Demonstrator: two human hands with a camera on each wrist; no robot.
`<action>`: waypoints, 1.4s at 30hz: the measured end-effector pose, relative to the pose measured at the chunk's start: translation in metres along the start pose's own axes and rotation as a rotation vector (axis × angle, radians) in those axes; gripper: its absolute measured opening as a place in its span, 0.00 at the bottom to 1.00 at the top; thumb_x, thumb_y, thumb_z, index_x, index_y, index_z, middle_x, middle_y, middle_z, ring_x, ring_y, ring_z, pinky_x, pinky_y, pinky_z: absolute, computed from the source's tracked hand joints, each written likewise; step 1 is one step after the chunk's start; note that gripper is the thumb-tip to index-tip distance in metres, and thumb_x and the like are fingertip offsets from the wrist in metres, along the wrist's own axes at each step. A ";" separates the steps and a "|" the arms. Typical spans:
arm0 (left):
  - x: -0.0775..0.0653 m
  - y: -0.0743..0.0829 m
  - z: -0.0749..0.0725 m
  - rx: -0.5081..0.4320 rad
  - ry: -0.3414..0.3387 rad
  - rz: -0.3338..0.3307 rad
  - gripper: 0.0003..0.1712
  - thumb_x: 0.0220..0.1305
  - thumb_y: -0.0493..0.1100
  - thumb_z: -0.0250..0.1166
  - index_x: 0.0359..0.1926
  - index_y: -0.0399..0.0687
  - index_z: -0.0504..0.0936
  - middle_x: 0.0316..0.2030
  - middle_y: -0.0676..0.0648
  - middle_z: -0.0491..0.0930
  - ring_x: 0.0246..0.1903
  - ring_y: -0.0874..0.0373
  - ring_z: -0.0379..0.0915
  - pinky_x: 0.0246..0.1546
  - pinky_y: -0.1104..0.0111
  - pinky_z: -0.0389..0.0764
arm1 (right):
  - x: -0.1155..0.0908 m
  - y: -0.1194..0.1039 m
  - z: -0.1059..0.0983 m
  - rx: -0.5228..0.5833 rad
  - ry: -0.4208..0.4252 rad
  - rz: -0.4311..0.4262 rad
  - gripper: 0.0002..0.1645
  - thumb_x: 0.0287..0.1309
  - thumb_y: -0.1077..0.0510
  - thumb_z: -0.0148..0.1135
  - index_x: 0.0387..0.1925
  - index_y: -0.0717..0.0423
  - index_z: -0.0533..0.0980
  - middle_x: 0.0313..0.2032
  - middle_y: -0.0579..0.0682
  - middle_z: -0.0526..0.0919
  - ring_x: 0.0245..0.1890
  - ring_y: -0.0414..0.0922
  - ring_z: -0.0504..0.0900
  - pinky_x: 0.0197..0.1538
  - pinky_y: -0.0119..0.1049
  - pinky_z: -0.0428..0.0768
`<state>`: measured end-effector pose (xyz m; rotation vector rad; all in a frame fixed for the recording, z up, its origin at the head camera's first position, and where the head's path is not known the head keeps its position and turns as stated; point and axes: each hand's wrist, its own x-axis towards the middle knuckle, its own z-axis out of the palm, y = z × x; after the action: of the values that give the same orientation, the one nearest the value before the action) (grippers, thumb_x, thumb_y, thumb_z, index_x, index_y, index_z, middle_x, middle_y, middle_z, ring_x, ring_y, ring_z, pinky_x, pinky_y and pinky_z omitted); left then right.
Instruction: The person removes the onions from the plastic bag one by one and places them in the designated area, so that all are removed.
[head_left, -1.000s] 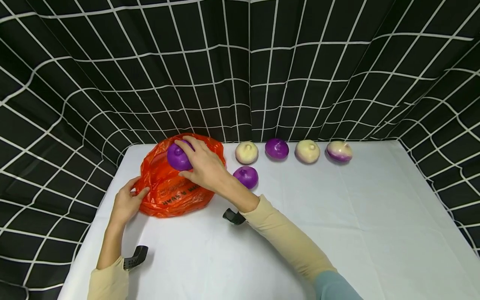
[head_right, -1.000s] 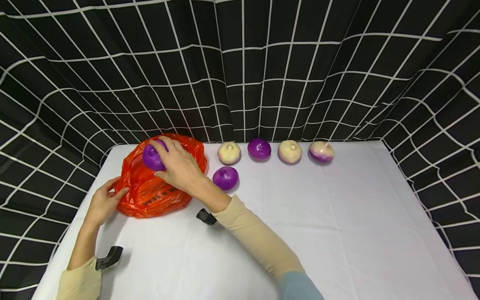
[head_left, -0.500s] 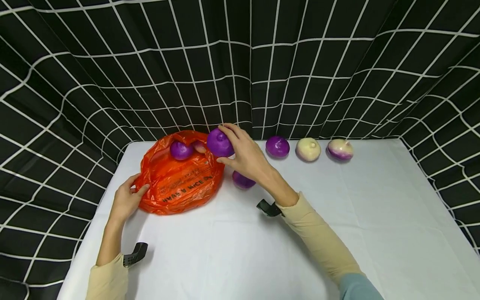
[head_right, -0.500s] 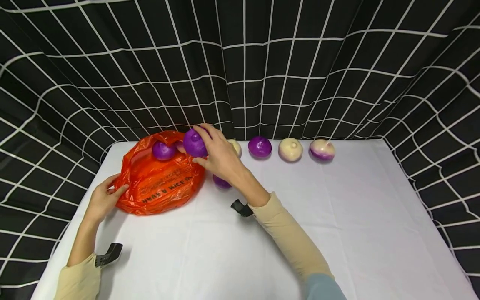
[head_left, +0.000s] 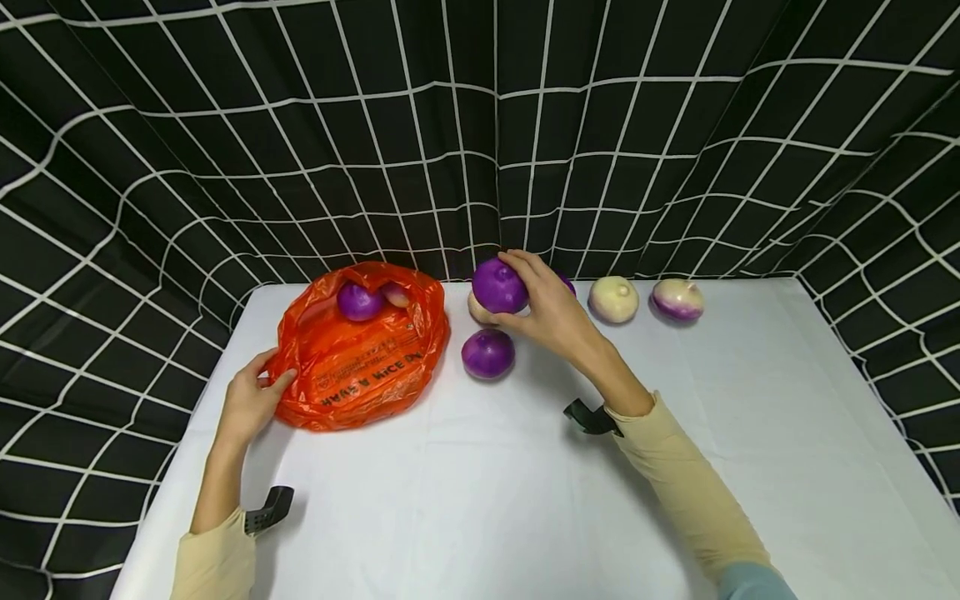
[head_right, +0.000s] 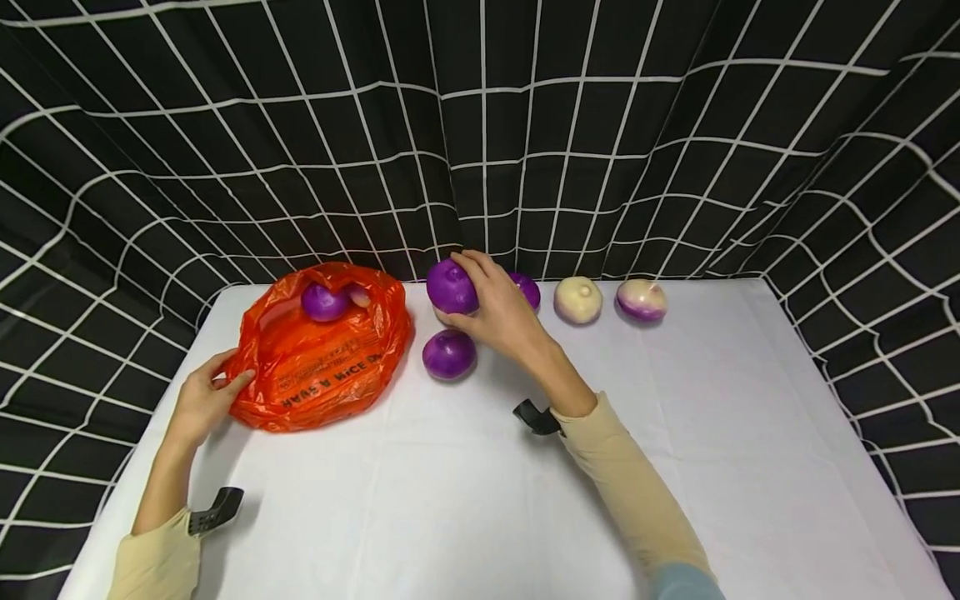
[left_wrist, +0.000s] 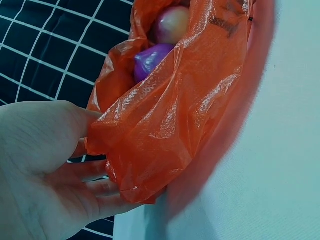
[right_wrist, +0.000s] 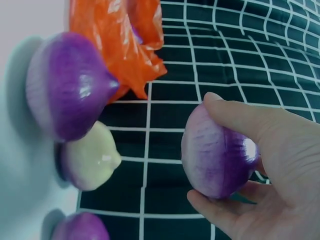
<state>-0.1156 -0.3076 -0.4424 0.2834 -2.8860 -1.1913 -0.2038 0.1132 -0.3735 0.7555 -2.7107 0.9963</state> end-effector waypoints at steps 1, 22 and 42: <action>0.000 0.000 0.000 -0.001 0.001 0.000 0.33 0.72 0.46 0.57 0.70 0.30 0.61 0.64 0.26 0.65 0.51 0.33 0.74 0.36 0.76 0.79 | -0.002 0.002 -0.001 -0.001 0.002 -0.011 0.51 0.48 0.52 0.77 0.70 0.56 0.62 0.67 0.57 0.64 0.64 0.54 0.69 0.63 0.50 0.70; -0.002 -0.003 0.001 -0.033 0.015 0.006 0.32 0.72 0.45 0.57 0.69 0.30 0.62 0.63 0.25 0.66 0.49 0.33 0.76 0.30 0.83 0.73 | -0.056 0.052 -0.014 -0.013 -0.070 0.095 0.53 0.46 0.53 0.78 0.70 0.61 0.61 0.67 0.61 0.65 0.67 0.59 0.65 0.65 0.56 0.65; -0.001 -0.002 0.003 -0.042 0.025 0.011 0.31 0.72 0.44 0.58 0.68 0.30 0.63 0.62 0.25 0.67 0.48 0.35 0.75 0.30 0.84 0.71 | -0.085 0.080 0.014 0.004 -0.103 0.060 0.53 0.43 0.54 0.80 0.69 0.62 0.63 0.65 0.61 0.68 0.64 0.59 0.69 0.65 0.55 0.66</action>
<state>-0.1146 -0.3063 -0.4461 0.2792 -2.8337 -1.2365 -0.1708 0.1902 -0.4555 0.7495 -2.8359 1.0018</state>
